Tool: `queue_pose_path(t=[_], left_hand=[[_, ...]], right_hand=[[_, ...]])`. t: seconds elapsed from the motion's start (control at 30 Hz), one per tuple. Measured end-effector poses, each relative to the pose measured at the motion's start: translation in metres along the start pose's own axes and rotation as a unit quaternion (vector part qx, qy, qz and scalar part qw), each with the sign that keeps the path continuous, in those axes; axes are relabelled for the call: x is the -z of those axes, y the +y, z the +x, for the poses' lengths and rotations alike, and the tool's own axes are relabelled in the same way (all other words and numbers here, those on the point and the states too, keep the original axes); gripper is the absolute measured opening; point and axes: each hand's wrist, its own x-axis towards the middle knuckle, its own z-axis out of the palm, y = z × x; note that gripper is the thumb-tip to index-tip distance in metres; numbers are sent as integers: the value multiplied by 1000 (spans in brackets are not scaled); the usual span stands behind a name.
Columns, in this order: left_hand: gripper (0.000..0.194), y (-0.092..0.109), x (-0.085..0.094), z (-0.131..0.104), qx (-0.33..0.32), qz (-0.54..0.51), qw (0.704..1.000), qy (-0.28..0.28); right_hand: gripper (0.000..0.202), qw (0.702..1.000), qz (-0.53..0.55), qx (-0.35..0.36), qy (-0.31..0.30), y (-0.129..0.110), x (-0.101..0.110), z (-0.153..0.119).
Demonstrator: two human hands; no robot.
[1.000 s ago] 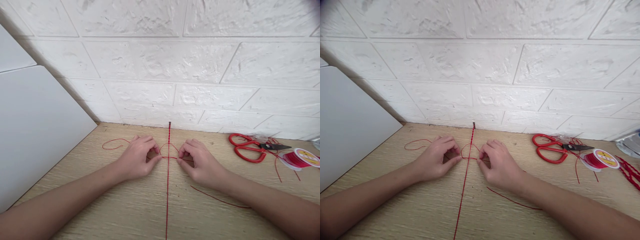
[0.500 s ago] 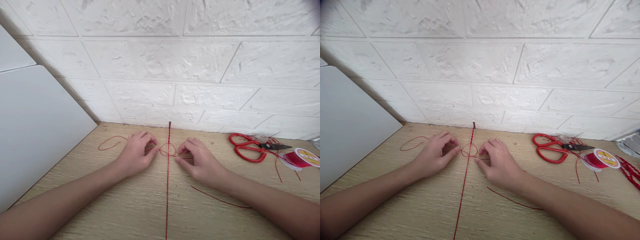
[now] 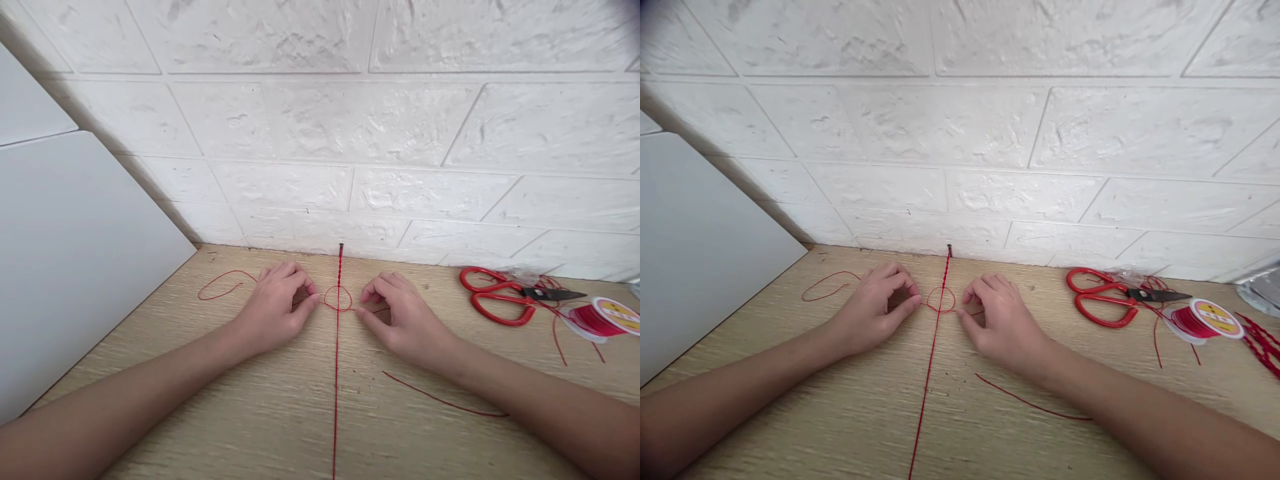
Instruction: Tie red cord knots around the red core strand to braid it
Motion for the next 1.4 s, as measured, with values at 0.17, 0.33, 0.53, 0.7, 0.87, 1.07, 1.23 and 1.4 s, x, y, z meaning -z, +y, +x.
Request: queue_pose_path(t=[0.17,0.33,0.53,0.7,0.87,1.07,1.23,1.4], left_hand=[[15,0,-1,1,-37,-25,999,-26],[12,-2,-4,1,-6,7,1000,-17],[14,-5,-4,3,70,-17,997,32],[17,-4,-2,3,20,-46,999,1],[16,-4,-3,3,20,-34,999,-10],[16,-2,-3,4,90,11,995,30],[17,-1,0,6,109,8,993,37],[20,-3,-3,4,53,-12,998,34]], right_hand=[[5,999,6,10,-32,1,-2,1],[9,1000,-16,-13,-22,6,-4,3],[6,997,-70,-36,13,10,0,5],[4,999,-35,5,-4,10,-1,6],[9,999,-32,-8,-17,12,-3,8],[10,995,-87,-55,5,16,2,9],[6,993,-114,-23,26,16,5,10],[4,998,-52,11,13,16,2,11]])
